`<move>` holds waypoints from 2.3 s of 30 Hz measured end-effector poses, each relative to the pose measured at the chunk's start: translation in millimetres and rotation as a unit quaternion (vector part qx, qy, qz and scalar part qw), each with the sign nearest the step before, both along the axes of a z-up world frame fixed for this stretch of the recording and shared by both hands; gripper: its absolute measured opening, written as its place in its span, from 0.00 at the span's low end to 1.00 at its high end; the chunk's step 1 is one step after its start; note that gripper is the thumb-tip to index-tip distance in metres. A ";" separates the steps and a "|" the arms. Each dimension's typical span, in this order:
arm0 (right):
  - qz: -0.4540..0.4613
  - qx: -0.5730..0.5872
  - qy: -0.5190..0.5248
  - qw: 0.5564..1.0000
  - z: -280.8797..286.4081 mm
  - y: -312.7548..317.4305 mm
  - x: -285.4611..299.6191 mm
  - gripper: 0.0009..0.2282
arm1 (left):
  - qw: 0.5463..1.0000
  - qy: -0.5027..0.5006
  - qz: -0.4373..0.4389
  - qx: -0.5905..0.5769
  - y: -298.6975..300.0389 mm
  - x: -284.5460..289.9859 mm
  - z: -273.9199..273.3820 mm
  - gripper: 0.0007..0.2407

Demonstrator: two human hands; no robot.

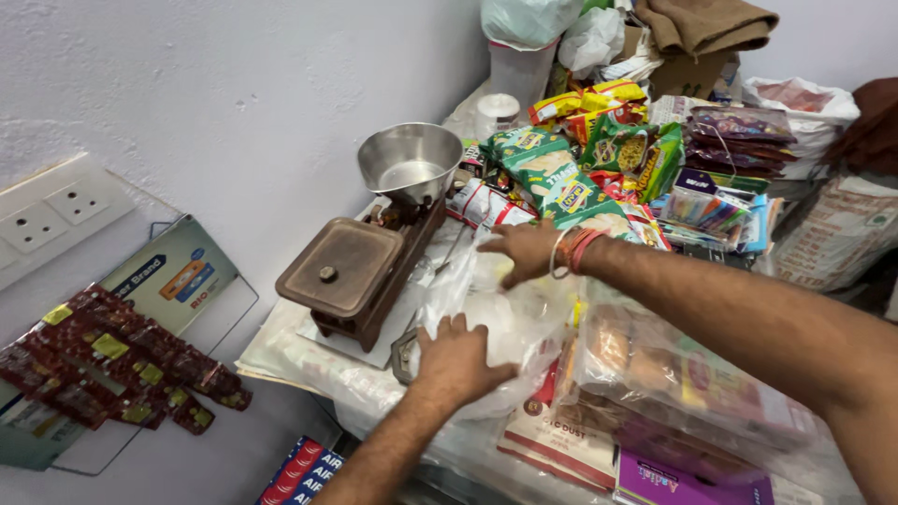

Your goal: The person handles various snack packets and candies, placing them into a plastic bag and arranging them on a glass display shelf. They use a pair of scissors to cut open a packet and then organize the contents into compartments.

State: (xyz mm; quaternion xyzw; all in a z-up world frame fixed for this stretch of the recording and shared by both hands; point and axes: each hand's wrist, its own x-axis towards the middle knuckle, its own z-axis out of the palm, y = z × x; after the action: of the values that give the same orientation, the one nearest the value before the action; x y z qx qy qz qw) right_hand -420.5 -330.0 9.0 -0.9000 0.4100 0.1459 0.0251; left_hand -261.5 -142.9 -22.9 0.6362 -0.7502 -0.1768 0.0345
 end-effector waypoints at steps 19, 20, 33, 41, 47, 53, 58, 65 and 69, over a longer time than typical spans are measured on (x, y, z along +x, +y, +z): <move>0.023 -0.186 -0.425 0.886 135.1 115.4 -172.3 0.18 | 0.880 0.228 -0.176 -0.377 -29.6 -70.5 124.8 0.21; 0.016 -0.178 -0.429 0.885 137.9 125.1 -176.7 0.19 | 0.876 0.238 -0.189 -0.374 -28.1 -80.9 130.2 0.22; -0.006 -0.153 -0.423 0.893 133.6 203.9 -221.7 0.19 | 0.836 0.269 -0.298 -0.373 11.9 -155.9 140.2 0.20; 0.051 -0.199 -0.383 0.901 136.0 262.3 -213.7 0.23 | 0.837 0.217 -0.335 -0.376 55.9 -135.8 151.9 0.20; 0.044 -0.203 -0.371 0.905 127.8 321.1 -192.7 0.23 | 0.835 0.196 -0.349 -0.378 119.3 -99.5 143.4 0.22; 0.040 -0.124 -0.374 0.918 106.7 402.0 -158.7 0.25 | 0.870 0.194 -0.335 -0.304 206.7 -60.1 116.9 0.24; 0.003 -0.088 -0.354 0.931 100.3 468.2 -153.3 0.27 | 0.864 0.227 -0.343 -0.291 264.4 -62.8 104.1 0.25; -0.004 -0.151 -0.323 0.934 107.1 555.6 -182.1 0.25 | 0.824 0.275 -0.399 -0.293 314.5 -96.7 105.5 0.24; -0.039 -0.157 -0.312 0.936 113.0 598.3 -203.8 0.25 | 0.827 0.279 -0.408 -0.268 346.2 -124.3 106.5 0.23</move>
State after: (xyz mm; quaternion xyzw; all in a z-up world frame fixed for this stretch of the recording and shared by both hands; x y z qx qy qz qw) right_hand -624.4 268.3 122.0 -0.8759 0.4342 -0.2098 0.0163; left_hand -385.8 203.3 83.6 0.1611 -0.9178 -0.1366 0.3362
